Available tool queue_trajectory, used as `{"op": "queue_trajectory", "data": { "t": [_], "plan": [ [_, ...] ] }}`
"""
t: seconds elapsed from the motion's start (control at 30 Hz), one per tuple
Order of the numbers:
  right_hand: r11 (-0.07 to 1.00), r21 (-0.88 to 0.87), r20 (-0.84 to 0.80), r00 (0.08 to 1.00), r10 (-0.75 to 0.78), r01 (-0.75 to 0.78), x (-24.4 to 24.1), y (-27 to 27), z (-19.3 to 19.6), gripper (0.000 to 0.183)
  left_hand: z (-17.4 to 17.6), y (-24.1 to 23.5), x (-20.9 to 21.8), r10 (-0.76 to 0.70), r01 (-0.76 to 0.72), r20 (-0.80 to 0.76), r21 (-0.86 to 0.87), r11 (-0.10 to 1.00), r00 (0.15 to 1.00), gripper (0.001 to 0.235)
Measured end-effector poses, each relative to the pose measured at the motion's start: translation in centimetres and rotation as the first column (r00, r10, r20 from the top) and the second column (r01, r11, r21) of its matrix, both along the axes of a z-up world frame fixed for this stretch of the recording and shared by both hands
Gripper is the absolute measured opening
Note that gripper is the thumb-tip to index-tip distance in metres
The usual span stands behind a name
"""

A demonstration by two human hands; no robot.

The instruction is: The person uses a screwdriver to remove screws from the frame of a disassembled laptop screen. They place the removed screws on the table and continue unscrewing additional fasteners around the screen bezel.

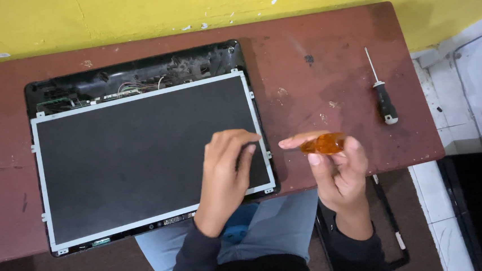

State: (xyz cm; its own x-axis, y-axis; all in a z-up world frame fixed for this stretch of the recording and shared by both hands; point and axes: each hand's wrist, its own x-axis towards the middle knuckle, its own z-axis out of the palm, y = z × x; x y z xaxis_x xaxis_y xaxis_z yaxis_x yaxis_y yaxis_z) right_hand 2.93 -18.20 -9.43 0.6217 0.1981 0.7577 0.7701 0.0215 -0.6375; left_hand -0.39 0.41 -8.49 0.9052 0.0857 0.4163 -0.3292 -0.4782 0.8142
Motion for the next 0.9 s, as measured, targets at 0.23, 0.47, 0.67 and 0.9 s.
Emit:
{"op": "queue_trajectory", "data": {
  "t": [0.23, 0.47, 0.67, 0.9],
  "plan": [
    [0.991, 0.012, -0.030, 0.991, 0.133, -0.133, 1.0, -1.1, 0.9, 0.069, -4.1, -1.0, 0.3, -0.089, 0.149, -0.180, 0.351, 0.924, 0.980, 0.025],
    [0.999, -0.023, 0.041, 0.999, 0.033, -0.032, 1.2, -1.5, 1.1, 0.070, -5.1, -1.1, 1.0, -0.074, 0.142, -0.175, 0.414, 0.899, 0.982, 0.019],
    [0.997, -0.074, 0.046, 0.998, 0.038, -0.035, 0.9, -1.4, 1.5, 0.060, -5.5, -1.5, 1.6, -0.093, 0.134, -0.110, 0.475, 0.870, 0.990, 0.009],
    [0.997, -0.074, 0.077, 0.997, 0.006, -0.001, 1.0, -2.5, 0.3, 0.073, -6.5, -1.8, 1.8, -0.131, 0.081, 0.047, 0.571, 0.817, 0.990, 0.006]
  ]
}}
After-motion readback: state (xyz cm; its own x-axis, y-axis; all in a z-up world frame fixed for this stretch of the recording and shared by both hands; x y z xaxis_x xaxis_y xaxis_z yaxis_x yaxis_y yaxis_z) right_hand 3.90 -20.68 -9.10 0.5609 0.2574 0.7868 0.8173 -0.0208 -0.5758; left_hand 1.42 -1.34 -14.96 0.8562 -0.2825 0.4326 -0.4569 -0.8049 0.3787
